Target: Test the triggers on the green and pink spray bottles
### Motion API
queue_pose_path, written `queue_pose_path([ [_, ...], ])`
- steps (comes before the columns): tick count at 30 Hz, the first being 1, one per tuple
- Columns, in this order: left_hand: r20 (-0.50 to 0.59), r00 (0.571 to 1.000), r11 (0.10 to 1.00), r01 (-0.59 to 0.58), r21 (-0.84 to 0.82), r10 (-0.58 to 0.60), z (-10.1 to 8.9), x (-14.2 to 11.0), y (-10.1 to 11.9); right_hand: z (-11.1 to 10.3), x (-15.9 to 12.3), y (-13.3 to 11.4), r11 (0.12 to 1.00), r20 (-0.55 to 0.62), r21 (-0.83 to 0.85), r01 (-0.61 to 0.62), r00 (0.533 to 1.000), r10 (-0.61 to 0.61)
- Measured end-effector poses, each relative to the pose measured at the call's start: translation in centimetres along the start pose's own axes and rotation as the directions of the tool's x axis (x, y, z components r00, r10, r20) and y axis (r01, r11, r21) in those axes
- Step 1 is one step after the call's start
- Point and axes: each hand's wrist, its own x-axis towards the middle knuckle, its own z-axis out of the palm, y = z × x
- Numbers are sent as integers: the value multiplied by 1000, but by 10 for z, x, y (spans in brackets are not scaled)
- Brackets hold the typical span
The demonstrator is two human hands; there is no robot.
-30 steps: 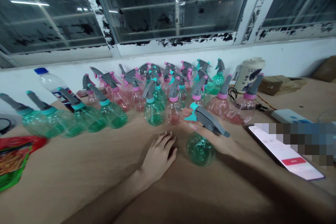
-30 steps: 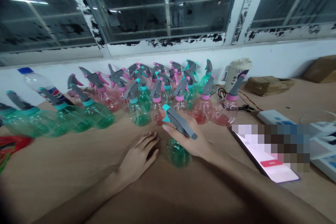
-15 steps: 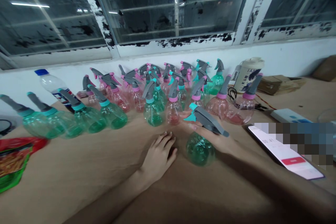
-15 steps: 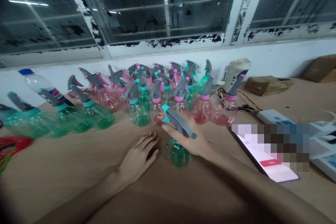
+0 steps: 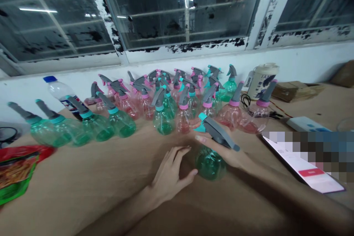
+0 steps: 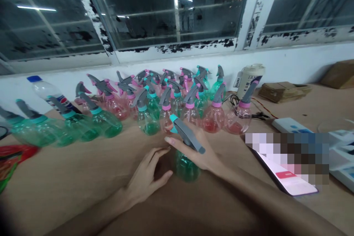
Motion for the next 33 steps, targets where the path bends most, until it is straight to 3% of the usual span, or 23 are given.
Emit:
queue_pose_path([
  [6,-70,996,996,46,-74,-51,-7,-16,28,21,-7,-9,1000,-20,9,-15,1000,15],
  [12,-171,979,984,134,116,-113,-25,-39,30,63,-1,-27,993,-34,121,6,999,-2],
  [16,-317,946,941,167,295,-68,-44,-57,16,92,8,-40,993,7,114,-9,1000,8],
  [21,-282,958,944,145,296,-58,-75,-69,-4,110,10,-44,990,64,-141,27,998,-18],
  [23,-274,955,946,187,266,-111,-84,-68,-19,112,5,-42,975,73,-217,45,997,-30],
  [26,-348,922,938,258,230,-168,-90,-61,-48,109,-2,-33,965,93,-253,67,995,-45],
  [29,-378,911,923,278,265,-166,-93,-47,-76,103,-3,-23,950,95,-305,67,995,-39],
  [33,-388,907,867,320,381,-164,-99,-28,-94,89,13,-11,900,132,-434,-48,984,116],
])
